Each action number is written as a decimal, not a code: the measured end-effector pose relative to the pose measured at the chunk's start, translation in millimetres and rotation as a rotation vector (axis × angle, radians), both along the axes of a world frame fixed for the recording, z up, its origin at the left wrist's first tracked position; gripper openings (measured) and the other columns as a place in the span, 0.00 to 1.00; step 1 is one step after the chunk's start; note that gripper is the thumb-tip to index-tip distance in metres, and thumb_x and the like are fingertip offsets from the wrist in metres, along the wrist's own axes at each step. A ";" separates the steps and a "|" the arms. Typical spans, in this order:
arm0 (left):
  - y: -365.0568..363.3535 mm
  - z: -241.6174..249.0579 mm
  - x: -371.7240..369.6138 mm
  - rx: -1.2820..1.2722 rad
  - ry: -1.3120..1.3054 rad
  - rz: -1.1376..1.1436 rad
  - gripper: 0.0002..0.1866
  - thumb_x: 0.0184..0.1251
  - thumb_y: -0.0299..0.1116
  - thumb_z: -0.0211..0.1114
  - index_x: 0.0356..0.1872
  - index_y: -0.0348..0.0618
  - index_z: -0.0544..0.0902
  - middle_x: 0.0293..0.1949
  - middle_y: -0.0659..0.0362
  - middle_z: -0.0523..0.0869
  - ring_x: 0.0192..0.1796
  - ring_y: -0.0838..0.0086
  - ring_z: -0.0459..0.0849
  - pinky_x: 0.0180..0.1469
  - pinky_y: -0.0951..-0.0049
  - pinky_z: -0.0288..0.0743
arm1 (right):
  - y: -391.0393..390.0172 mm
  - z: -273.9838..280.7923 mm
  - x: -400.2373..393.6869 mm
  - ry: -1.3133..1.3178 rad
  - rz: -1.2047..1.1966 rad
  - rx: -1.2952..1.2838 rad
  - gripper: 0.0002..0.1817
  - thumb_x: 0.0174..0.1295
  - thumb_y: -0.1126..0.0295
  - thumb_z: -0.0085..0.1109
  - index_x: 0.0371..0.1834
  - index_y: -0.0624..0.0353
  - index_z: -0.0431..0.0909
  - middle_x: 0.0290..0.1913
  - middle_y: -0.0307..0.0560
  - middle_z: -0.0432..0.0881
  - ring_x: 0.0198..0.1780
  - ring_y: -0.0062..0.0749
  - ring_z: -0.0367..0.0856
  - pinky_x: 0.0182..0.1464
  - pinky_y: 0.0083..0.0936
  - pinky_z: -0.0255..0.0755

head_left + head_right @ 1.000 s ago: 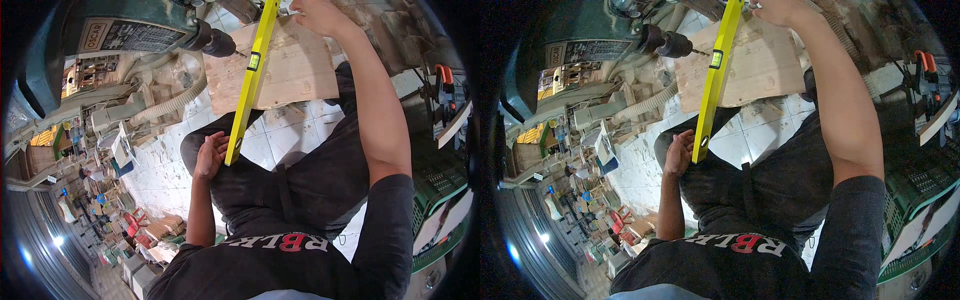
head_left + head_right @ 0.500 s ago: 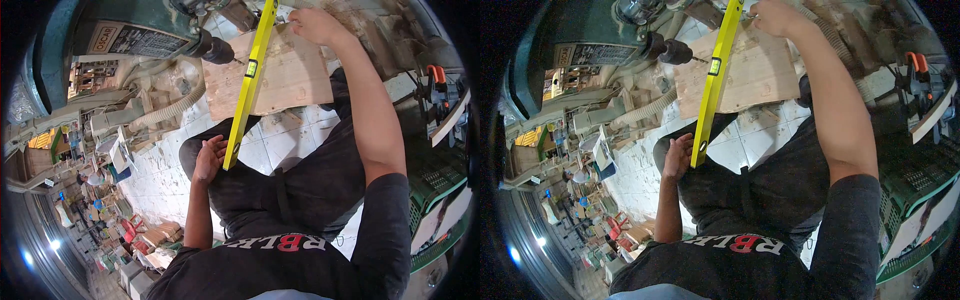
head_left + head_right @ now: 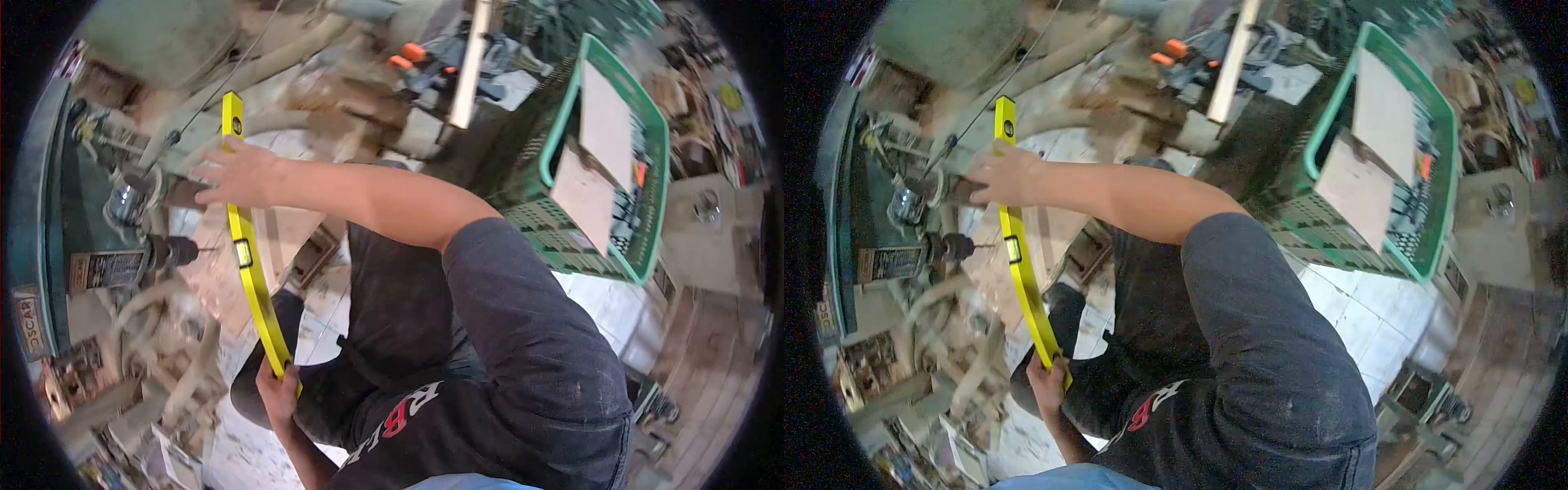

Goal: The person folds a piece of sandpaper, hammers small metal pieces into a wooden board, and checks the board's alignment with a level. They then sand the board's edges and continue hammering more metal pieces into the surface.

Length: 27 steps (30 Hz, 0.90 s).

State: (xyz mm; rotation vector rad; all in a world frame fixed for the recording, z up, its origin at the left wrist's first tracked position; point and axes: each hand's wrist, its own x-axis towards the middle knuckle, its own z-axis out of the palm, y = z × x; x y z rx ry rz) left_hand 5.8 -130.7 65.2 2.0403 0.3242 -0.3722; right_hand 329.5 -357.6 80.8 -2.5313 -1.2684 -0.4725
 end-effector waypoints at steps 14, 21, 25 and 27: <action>22.1 -21.7 34.9 -0.627 -0.279 0.234 0.32 0.78 0.46 0.61 0.73 0.32 0.71 0.61 0.49 0.83 0.55 0.66 0.85 0.57 0.66 0.80 | -335.6 226.2 -200.4 -0.064 -0.829 -0.280 0.15 0.64 0.59 0.69 0.50 0.51 0.81 0.35 0.48 0.87 0.44 0.48 0.88 0.46 0.46 0.79; -41.2 -43.7 54.1 -0.423 0.027 -0.064 0.24 0.79 0.33 0.60 0.68 0.28 0.74 0.58 0.48 0.84 0.57 0.65 0.85 0.60 0.69 0.78 | -465.7 163.5 -352.6 -0.040 -1.598 0.041 0.35 0.60 0.51 0.71 0.63 0.64 0.73 0.43 0.71 0.86 0.49 0.64 0.86 0.51 0.49 0.78; -75.7 -40.5 66.2 -0.321 0.129 -0.135 0.21 0.76 0.28 0.62 0.65 0.27 0.76 0.57 0.49 0.85 0.57 0.68 0.85 0.62 0.69 0.77 | -545.7 89.7 -397.4 0.147 -1.939 0.147 0.39 0.53 0.52 0.68 0.62 0.72 0.73 0.45 0.73 0.86 0.52 0.64 0.86 0.55 0.48 0.78; -82.6 -50.6 70.2 -0.347 0.114 -0.249 0.20 0.76 0.27 0.62 0.65 0.27 0.77 0.57 0.49 0.85 0.57 0.69 0.85 0.63 0.69 0.77 | -550.2 81.3 -402.1 0.280 -1.981 0.172 0.37 0.55 0.50 0.68 0.59 0.72 0.76 0.49 0.73 0.86 0.55 0.64 0.85 0.58 0.48 0.77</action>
